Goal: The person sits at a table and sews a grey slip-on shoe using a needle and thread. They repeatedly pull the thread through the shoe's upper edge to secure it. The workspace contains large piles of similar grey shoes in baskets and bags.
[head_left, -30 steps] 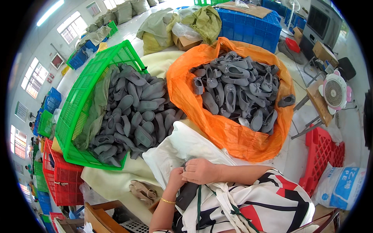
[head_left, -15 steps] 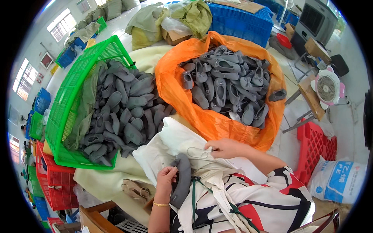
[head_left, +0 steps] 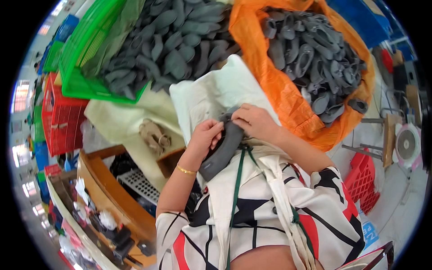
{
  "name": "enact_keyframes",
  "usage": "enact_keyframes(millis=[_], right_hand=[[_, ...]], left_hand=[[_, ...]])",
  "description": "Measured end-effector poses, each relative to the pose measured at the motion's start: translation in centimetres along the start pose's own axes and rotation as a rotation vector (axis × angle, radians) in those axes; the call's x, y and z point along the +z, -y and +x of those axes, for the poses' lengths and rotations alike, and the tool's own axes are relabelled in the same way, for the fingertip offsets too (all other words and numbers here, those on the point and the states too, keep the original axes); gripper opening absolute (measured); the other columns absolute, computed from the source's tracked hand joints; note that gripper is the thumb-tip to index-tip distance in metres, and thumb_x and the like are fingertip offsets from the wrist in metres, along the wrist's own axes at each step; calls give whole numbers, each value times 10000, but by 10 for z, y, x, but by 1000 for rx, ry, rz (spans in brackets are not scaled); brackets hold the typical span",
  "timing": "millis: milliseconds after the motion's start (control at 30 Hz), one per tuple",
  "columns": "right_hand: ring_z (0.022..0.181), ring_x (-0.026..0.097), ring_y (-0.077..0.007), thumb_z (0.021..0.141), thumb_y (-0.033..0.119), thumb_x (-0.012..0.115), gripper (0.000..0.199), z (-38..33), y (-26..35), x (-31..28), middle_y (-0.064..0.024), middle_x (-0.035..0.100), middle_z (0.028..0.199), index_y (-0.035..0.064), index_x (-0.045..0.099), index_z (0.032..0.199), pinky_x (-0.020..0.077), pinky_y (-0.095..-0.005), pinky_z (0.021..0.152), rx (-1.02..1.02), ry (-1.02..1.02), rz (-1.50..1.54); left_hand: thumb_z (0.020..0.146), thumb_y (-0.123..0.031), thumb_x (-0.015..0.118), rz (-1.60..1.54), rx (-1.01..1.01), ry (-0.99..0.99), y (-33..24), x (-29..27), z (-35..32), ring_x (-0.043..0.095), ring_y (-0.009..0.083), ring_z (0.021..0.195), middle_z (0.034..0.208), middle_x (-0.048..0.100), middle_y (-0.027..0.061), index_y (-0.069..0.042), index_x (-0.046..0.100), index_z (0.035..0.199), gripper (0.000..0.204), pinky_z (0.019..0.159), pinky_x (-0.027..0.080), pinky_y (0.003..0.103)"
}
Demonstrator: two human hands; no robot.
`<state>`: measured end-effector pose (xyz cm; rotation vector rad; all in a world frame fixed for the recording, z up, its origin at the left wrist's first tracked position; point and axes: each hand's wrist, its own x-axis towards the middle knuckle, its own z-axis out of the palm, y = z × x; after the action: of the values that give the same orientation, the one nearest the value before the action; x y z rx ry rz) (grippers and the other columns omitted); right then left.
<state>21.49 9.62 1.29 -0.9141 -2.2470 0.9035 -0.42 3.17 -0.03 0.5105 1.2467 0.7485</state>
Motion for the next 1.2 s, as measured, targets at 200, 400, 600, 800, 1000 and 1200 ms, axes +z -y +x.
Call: enact_keyframes(millis=[200,400,600,800,1000,1200], right_hand=[[789,627,-306,848,130,645,54,14,-1,8,-84,584,825,85,642,876,510,-413,652,-49,115,-165],[788,622,-296,817,107,647,41,20,-4,7,-83,567,800,78,627,839,508,-412,643,-115,171,-251],[810,651,-220,910,159,642,86,17,-4,26,-71,645,882,88,645,862,514,-364,633,46,32,142],[681,607,-110,980,141,626,83,-1,-52,-14,-32,632,817,83,596,1033,524,-206,596,826,-329,1468],[741,642,-271,924,16,567,188,-68,-206,-113,-109,600,737,9,562,736,559,-436,931,843,-1186,1408],[539,380,-151,1056,114,425,336,-143,-266,-159,-30,351,620,29,392,733,502,-574,1050,757,-1610,1228]], left_hand=[[974,-193,649,547,528,-131,18,0,5,465,29,522,690,558,-36,-78,610,888,149,463,378,192],[967,-188,635,290,215,-99,-3,1,8,523,51,585,740,634,-10,-58,649,919,140,527,435,213],[979,-224,649,207,87,-37,5,-2,14,498,23,545,751,641,-28,-101,656,954,125,483,400,170],[976,-230,660,-94,85,32,11,-13,15,517,33,547,792,668,-6,-104,642,958,129,472,410,175],[983,-193,630,-242,64,13,25,-18,8,509,45,512,751,652,6,-125,623,919,93,445,406,195],[947,-203,658,-16,106,59,8,-10,10,478,36,541,722,586,-26,-98,612,923,118,466,377,201]])
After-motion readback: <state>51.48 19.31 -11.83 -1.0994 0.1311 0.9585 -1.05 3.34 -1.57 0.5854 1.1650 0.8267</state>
